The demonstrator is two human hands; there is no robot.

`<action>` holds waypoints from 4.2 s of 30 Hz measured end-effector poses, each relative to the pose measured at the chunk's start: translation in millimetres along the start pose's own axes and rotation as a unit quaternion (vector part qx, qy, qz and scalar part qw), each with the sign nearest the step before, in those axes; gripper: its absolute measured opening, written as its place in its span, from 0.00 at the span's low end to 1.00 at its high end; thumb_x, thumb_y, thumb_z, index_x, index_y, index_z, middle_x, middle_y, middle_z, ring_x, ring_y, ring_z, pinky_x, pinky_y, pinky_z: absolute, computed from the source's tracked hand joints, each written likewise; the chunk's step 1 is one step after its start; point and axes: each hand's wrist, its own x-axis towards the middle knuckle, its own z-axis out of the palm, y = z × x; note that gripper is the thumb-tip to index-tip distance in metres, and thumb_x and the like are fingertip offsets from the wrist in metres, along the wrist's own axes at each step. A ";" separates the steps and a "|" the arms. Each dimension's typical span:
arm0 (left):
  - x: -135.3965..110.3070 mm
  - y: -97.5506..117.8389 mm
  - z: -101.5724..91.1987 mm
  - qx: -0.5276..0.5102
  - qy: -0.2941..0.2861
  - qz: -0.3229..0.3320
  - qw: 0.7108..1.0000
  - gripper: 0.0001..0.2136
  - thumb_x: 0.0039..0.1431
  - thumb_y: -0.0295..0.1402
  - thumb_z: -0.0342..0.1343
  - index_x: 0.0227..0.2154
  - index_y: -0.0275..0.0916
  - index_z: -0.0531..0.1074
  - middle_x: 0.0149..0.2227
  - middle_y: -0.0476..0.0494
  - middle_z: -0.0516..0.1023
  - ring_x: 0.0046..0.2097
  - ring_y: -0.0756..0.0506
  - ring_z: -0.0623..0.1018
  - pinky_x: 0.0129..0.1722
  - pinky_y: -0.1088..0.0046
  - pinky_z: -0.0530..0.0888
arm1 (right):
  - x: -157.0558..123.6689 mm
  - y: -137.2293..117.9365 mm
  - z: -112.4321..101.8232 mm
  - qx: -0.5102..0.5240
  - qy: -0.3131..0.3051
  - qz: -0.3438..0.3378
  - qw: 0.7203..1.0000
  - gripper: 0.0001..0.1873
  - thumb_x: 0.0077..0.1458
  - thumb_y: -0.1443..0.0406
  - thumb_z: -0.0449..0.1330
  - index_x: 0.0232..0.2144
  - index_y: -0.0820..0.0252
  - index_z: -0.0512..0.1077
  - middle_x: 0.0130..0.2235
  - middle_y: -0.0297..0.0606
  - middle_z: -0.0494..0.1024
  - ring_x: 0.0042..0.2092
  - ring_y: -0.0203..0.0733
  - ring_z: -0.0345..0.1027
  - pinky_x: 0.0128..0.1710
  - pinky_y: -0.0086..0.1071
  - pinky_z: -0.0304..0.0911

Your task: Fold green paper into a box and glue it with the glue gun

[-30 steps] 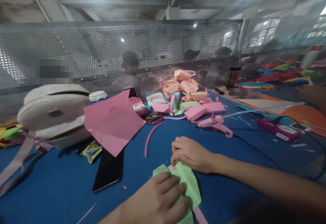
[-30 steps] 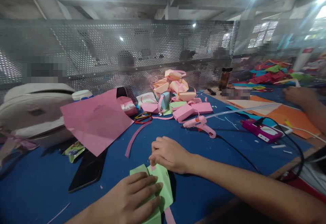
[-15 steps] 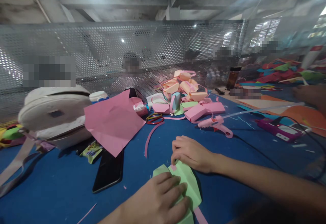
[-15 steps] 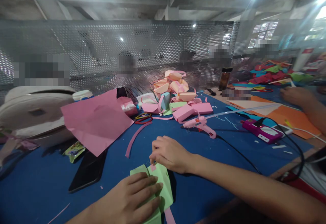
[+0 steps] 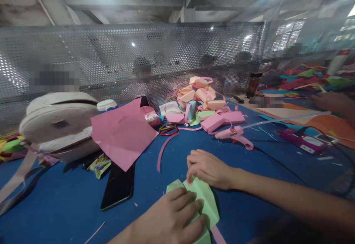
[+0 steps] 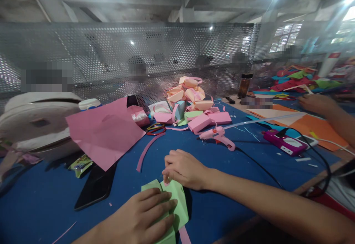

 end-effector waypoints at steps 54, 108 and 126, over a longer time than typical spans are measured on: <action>-3.4 0.4 3.8 0.008 -0.010 0.002 1.000 0.14 0.70 0.29 0.41 0.42 0.33 0.72 0.42 0.37 0.81 0.43 0.42 0.80 0.45 0.64 0.75 | 0.1 -1.7 1.9 -0.015 -0.013 0.008 1.000 0.40 0.69 0.49 0.30 0.33 0.58 0.79 0.34 0.39 0.71 0.38 0.43 0.60 0.43 0.39 0.52; -0.3 0.1 0.8 0.007 0.004 0.000 1.000 0.18 0.72 0.29 0.35 0.39 0.33 0.72 0.41 0.39 0.81 0.41 0.42 0.81 0.40 0.65 0.76 | 1.6 -3.9 4.7 0.040 0.000 0.035 0.999 0.37 0.67 0.45 0.30 0.50 0.60 0.69 0.39 0.41 0.78 0.42 0.46 0.65 0.46 0.40 0.56; -1.0 0.9 1.4 0.010 -0.002 0.001 1.000 0.16 0.71 0.29 0.37 0.40 0.33 0.72 0.41 0.38 0.81 0.42 0.42 0.80 0.42 0.65 0.76 | 1.8 -6.8 2.6 0.016 -0.006 0.027 0.999 0.35 0.68 0.46 0.32 0.51 0.60 0.68 0.39 0.42 0.77 0.42 0.47 0.65 0.46 0.40 0.57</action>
